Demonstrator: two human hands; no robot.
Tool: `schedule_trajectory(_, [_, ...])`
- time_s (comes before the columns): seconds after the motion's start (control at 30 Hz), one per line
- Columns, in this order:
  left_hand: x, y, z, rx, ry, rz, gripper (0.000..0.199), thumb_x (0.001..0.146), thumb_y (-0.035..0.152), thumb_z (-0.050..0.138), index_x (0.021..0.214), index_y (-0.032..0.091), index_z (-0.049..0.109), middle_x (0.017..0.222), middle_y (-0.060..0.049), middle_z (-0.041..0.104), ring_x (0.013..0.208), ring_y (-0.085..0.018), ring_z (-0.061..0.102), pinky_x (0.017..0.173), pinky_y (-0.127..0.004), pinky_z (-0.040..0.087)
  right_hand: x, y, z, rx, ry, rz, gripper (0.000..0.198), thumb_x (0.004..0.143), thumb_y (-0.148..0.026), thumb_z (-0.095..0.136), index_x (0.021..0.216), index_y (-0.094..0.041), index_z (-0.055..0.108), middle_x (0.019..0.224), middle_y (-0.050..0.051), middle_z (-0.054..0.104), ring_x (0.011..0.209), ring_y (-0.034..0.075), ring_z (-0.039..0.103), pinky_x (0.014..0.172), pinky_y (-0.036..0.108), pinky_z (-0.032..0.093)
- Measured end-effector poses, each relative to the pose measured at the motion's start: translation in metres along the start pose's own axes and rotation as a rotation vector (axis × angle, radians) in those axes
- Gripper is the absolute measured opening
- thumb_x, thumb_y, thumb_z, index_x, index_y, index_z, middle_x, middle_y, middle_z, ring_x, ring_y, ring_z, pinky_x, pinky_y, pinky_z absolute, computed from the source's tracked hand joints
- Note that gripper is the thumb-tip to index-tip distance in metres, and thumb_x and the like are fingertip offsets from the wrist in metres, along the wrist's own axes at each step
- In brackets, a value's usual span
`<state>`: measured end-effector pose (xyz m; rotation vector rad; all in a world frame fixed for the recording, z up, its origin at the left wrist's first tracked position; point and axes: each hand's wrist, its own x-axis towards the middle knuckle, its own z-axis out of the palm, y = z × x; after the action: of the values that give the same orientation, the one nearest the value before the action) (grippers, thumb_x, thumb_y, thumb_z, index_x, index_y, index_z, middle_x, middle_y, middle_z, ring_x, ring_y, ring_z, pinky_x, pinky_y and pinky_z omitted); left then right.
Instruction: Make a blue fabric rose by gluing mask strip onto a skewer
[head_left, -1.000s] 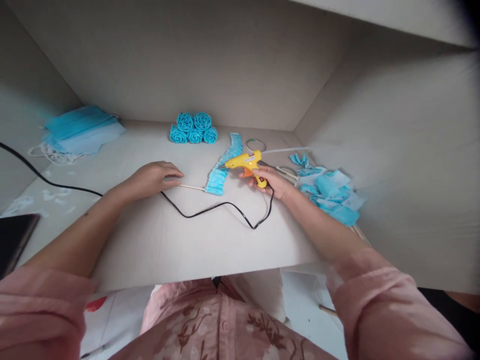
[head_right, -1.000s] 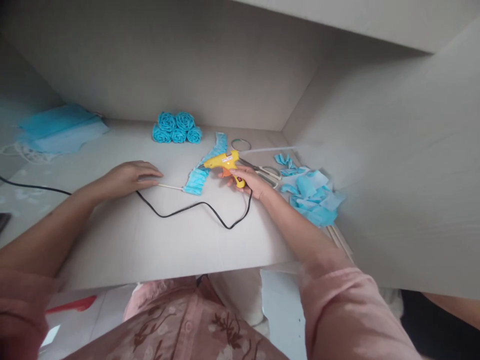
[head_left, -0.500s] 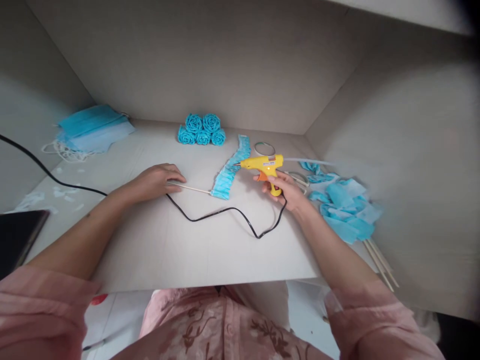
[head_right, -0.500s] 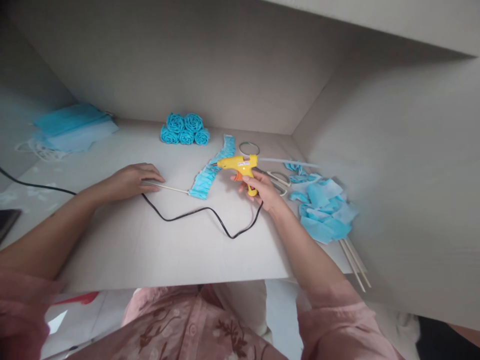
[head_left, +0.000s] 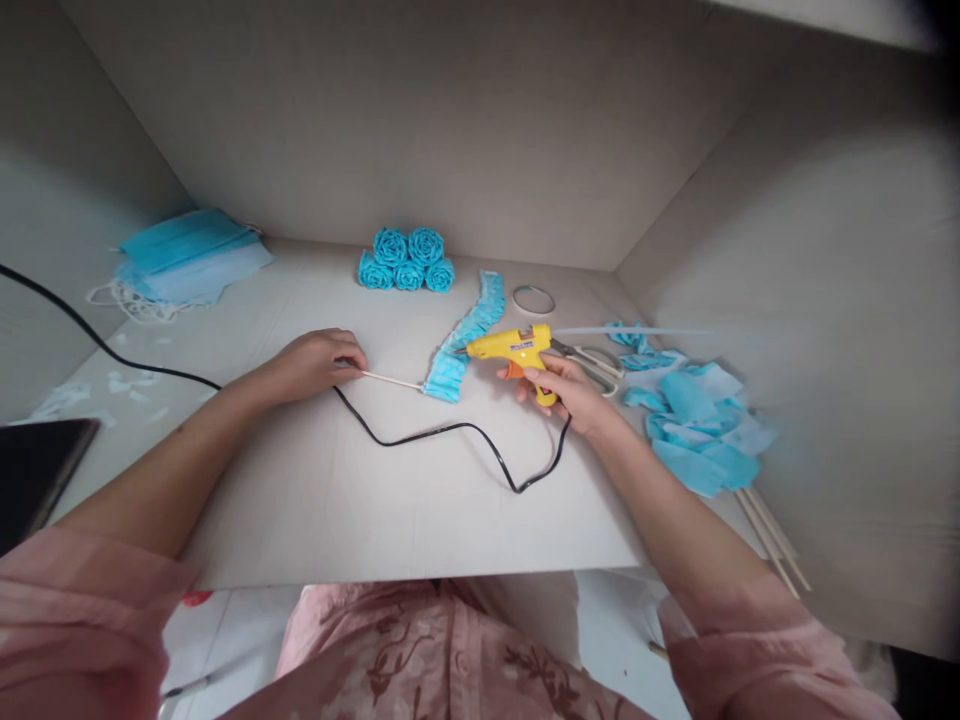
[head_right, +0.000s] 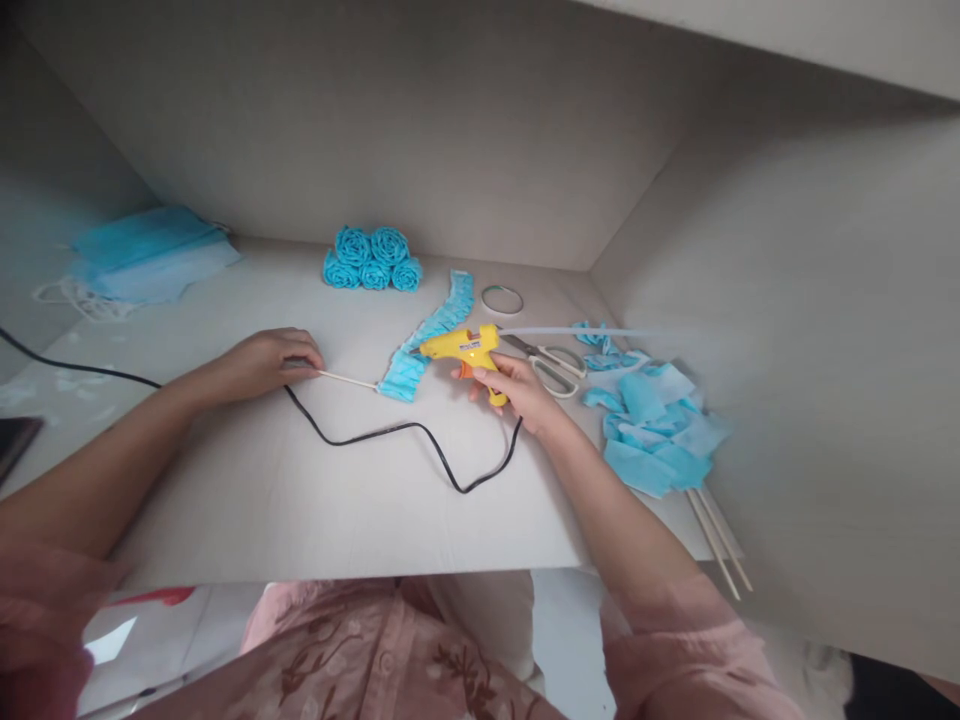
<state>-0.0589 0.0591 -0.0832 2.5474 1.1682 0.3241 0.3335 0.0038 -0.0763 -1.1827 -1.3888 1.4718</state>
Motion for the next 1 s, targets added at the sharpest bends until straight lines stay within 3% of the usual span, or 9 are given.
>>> schedule_trajectory(0.33, [-0.0003, 0.0004, 0.0032, -0.022, 0.015, -0.030, 0.029, 0.090, 0.040, 0.049, 0.086, 0.020, 0.070, 0.091, -0.004, 0.069, 0.085, -0.018, 0.062, 0.077, -0.027, 0.044, -0.0022, -0.0049, 0.0025, -0.027, 0.004, 0.011, 0.038, 0.073, -0.048, 0.079, 0.093, -0.016, 0.074, 0.084, 0.009, 0.076, 0.056, 0.012, 0.059, 0.034, 0.021, 0.030])
schedule_trajectory(0.63, [0.0003, 0.0028, 0.0015, -0.014, 0.004, -0.039, 0.028, 0.089, 0.039, 0.049, 0.087, 0.021, 0.070, 0.091, -0.003, 0.070, 0.085, -0.018, 0.062, 0.077, -0.026, 0.044, 0.0003, 0.0007, 0.0003, 0.044, 0.007, -0.001, 0.039, 0.071, -0.046, 0.081, 0.097, -0.017, 0.075, 0.105, 0.013, 0.078, 0.058, 0.012, 0.061, 0.035, 0.020, 0.033])
schedule_trajectory(0.83, [0.0005, 0.0029, 0.0009, 0.000, 0.004, -0.036, 0.026, 0.090, 0.037, 0.050, 0.087, 0.021, 0.071, 0.091, -0.003, 0.070, 0.086, -0.018, 0.063, 0.077, -0.027, 0.045, -0.0006, -0.0010, 0.0003, 0.011, 0.025, 0.013, 0.037, 0.073, -0.046, 0.079, 0.095, -0.016, 0.074, 0.092, 0.011, 0.079, 0.046, 0.009, 0.051, 0.033, 0.022, 0.029])
schedule_trajectory(1.0, [0.0011, 0.0009, 0.0024, -0.013, 0.017, -0.036, 0.027, 0.089, 0.039, 0.050, 0.087, 0.021, 0.071, 0.091, -0.004, 0.070, 0.085, -0.018, 0.063, 0.077, -0.027, 0.045, -0.0004, 0.0001, 0.0003, 0.027, 0.028, 0.001, 0.037, 0.072, -0.046, 0.080, 0.091, -0.016, 0.073, 0.090, 0.012, 0.079, 0.048, 0.010, 0.054, 0.033, 0.022, 0.029])
